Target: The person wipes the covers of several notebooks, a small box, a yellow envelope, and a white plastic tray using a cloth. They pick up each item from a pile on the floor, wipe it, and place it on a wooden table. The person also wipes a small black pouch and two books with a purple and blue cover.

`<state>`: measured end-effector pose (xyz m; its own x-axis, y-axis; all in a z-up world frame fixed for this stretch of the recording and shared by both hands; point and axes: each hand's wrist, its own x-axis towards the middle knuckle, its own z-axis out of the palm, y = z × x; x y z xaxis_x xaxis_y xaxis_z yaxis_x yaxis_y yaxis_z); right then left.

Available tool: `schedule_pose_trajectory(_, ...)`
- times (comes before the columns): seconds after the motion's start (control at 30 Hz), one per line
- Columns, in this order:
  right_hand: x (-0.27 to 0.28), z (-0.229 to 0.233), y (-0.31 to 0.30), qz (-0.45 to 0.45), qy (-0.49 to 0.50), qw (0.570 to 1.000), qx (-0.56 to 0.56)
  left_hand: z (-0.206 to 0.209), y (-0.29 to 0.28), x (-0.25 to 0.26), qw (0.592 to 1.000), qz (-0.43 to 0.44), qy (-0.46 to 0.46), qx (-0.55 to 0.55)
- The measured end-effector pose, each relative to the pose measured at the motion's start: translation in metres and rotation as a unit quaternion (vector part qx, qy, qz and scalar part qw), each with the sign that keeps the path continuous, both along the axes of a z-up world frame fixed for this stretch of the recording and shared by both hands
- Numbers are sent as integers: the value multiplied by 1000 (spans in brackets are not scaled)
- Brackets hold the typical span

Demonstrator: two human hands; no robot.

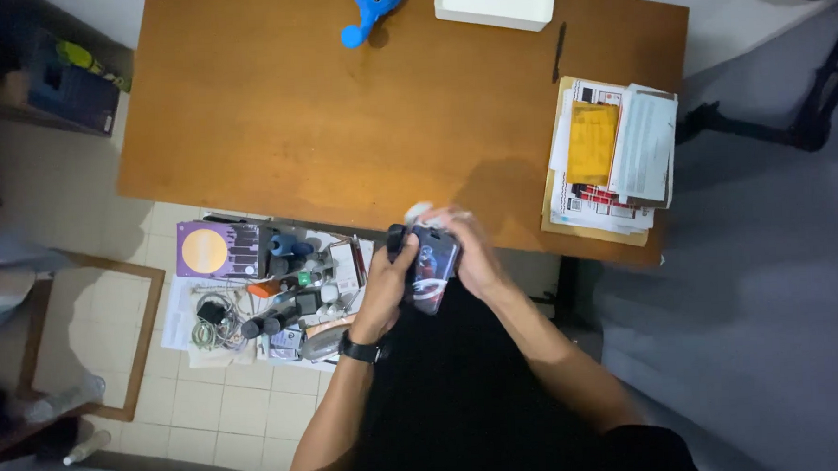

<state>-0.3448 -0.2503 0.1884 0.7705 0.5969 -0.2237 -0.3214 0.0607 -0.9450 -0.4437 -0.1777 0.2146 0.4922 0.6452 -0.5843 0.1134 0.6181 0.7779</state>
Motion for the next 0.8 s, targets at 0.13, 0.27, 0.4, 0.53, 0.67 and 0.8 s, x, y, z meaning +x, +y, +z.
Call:
schedule_pose_trajectory(0.13,-1,-87,-8,41,-34,983,-175,-47,3,-18,972,-108,76,193)
schedule_pose_trajectory(0.27,3,-53,-9,-89,-145,971,-166,-6,0,-10,969,-59,97,219)
schedule_pose_trajectory(0.4,-33,-13,-4,-13,-511,859,-41,-26,11,-2,994,94,37,43)
schedule_pose_trajectory(0.53,-49,-20,-6,-31,-605,795,-40,-17,24,3,969,224,-12,-101)
schedule_pose_trajectory(0.67,-29,-18,-12,-23,-256,965,-43,41,18,9,961,244,-27,-126)
schedule_pose_trajectory(0.8,-39,9,-6,48,114,992,-13,5,15,10,963,238,-84,-92)
